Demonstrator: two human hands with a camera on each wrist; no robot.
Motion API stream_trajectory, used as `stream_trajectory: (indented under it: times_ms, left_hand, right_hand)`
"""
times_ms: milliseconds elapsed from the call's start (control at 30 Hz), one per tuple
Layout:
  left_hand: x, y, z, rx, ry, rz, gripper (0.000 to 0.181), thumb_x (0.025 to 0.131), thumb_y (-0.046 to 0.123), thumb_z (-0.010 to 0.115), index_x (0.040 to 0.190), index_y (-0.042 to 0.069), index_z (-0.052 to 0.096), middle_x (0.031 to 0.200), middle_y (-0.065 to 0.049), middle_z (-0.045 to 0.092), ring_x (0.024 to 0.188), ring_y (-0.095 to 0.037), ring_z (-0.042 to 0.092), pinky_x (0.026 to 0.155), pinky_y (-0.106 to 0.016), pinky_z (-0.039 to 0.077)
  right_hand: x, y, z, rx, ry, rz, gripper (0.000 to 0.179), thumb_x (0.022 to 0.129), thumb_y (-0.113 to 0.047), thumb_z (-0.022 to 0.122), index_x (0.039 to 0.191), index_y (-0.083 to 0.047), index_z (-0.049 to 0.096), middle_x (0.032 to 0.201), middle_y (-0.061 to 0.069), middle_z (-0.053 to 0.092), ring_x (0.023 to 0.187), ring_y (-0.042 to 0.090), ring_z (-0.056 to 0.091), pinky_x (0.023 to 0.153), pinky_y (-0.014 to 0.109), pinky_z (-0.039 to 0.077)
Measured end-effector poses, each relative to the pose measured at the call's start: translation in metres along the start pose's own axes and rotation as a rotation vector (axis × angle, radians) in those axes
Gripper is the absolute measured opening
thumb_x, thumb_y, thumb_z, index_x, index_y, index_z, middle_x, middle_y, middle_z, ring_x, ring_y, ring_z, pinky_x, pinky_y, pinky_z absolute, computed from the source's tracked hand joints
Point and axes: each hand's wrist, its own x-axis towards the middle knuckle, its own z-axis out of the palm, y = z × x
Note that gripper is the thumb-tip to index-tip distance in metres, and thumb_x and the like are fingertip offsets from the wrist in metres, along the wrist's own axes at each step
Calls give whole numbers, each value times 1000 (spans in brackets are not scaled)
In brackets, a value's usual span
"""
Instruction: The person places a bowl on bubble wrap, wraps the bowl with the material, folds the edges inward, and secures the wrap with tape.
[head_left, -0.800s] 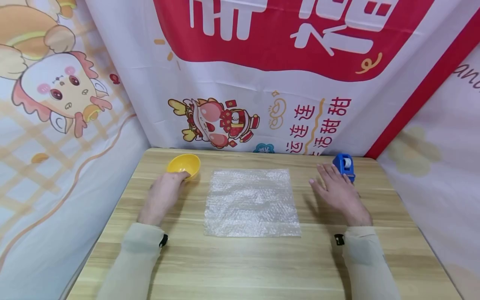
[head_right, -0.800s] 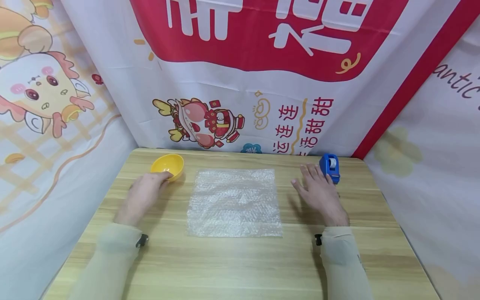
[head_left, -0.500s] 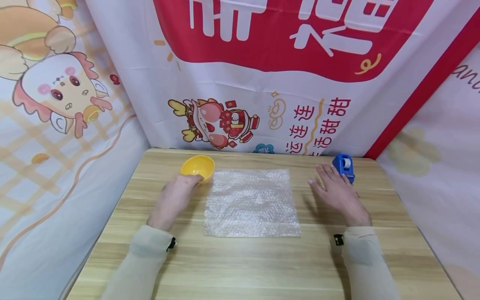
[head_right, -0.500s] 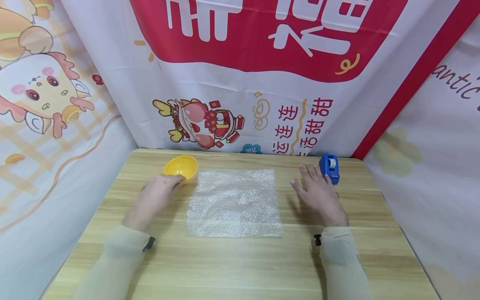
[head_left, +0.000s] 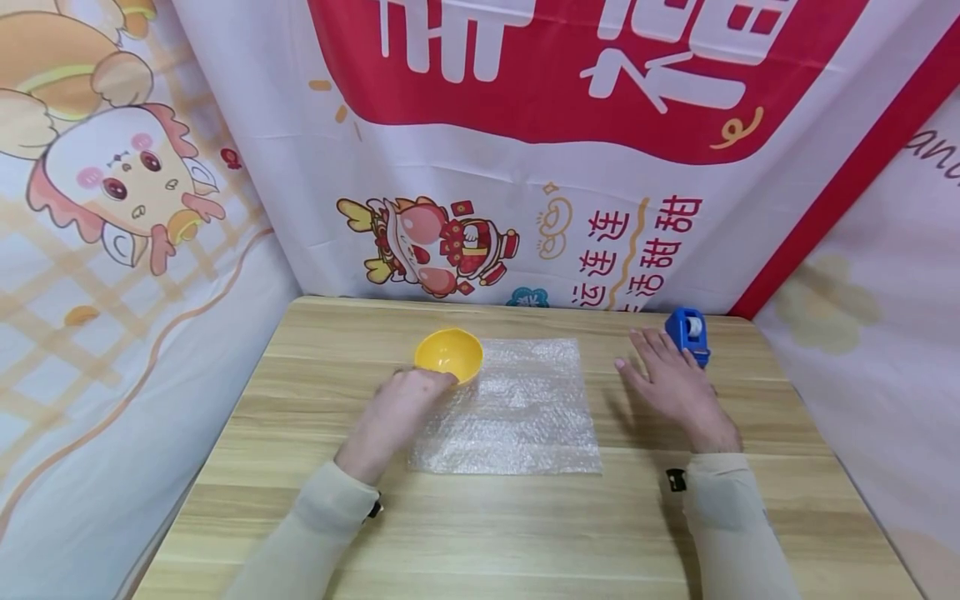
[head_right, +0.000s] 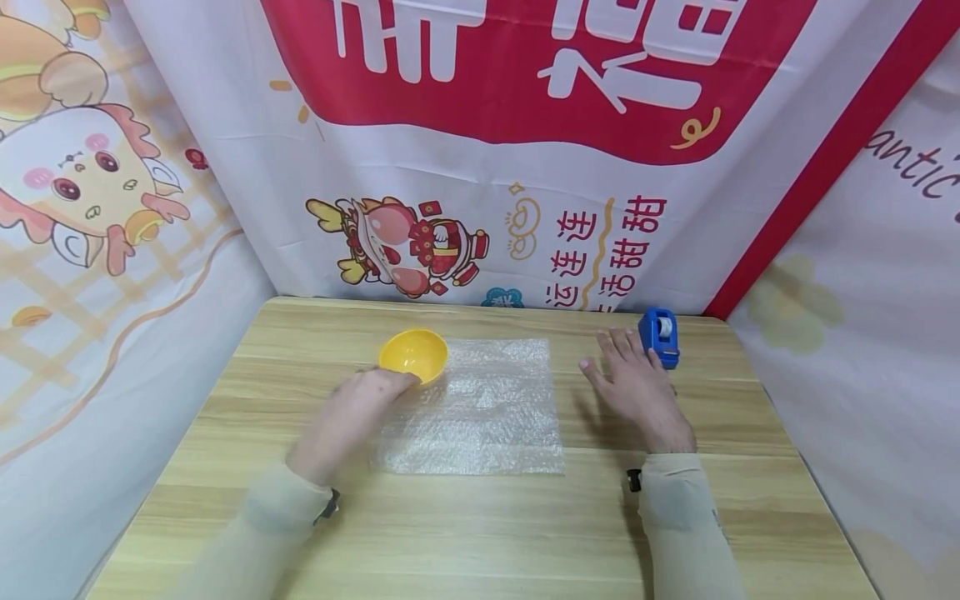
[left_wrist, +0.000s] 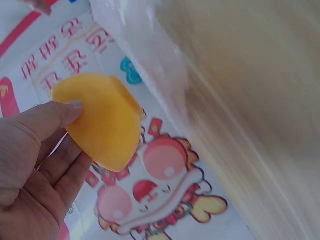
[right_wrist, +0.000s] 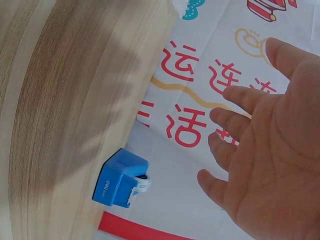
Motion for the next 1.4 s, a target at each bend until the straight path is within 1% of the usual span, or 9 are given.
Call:
stream_trajectory:
  times_ms: [67, 200, 300, 567, 867, 1100, 1233, 1333, 1400]
  left_hand:
    - [1, 7, 4, 15, -2, 35, 19, 104, 3, 86, 121, 13, 85, 100, -2, 87, 80, -17, 74, 76, -34, 72]
    - [5, 20, 12, 81, -2, 110, 21, 100, -2, 89, 116, 13, 87, 99, -1, 88, 82, -18, 80, 76, -34, 74]
    - [8, 28, 20, 101, -6, 150, 21, 99, -3, 90, 112, 14, 87, 94, 2, 87, 79, -16, 78, 72, -33, 71]
    - [21, 48, 34, 114, -27, 216, 19, 100, 2, 90, 112, 17, 88, 97, 4, 87, 78, -12, 72, 75, -33, 70]
    - [33, 65, 41, 95, -74, 219, 21, 103, 2, 88, 116, 18, 89, 97, 6, 86, 75, -9, 57, 71, -24, 59]
    - [36, 70, 45, 76, -142, 192, 15, 104, 7, 89, 116, 17, 88, 93, 7, 81, 74, -12, 54, 73, -23, 53]
    - [36, 69, 45, 91, -156, 190, 17, 104, 8, 89, 118, 18, 89, 98, 7, 84, 74, -11, 58, 75, -23, 58]
    - [35, 67, 43, 79, -139, 196, 21, 104, 8, 90, 122, 19, 89, 108, 5, 89, 81, -10, 69, 84, -26, 68]
    - [35, 64, 40, 36, -119, 187, 22, 103, 10, 91, 124, 18, 89, 112, 4, 90, 86, -12, 74, 89, -31, 72]
  right_hand:
    - [0, 0, 0, -2, -1, 0, 91, 123, -68, 36, 188, -7, 19, 195, 30, 16, 183, 57, 8, 146, 84, 5]
    - [1, 0, 0, -5, -5, 1, 91, 123, -68, 36, 188, -6, 19, 195, 30, 15, 183, 58, 9, 146, 84, 4]
    - [1, -1, 0, -4, -10, 5, 90, 123, -67, 36, 188, -7, 19, 195, 31, 13, 183, 58, 8, 146, 84, 4]
    - [1, -2, 2, 5, -26, 16, 90, 123, -68, 35, 189, -9, 17, 196, 30, 11, 183, 57, 6, 146, 84, 4]
    - [0, -2, 4, 22, -24, 2, 90, 123, -67, 36, 188, -7, 20, 196, 29, 12, 183, 57, 5, 145, 85, 5]
    - [0, -2, 5, 14, -17, 2, 87, 124, -64, 38, 188, -8, 21, 196, 28, 14, 183, 57, 7, 145, 85, 6]
    - [1, -1, 5, 10, -14, -3, 86, 124, -63, 39, 188, -8, 22, 196, 29, 14, 183, 57, 7, 145, 85, 7]
    - [1, -1, 4, 10, -15, -6, 86, 124, -63, 39, 187, -7, 22, 196, 29, 15, 183, 57, 7, 145, 85, 8]
    - [1, -1, 4, 9, -15, -7, 86, 124, -63, 38, 187, -7, 22, 196, 29, 15, 183, 57, 7, 145, 85, 9]
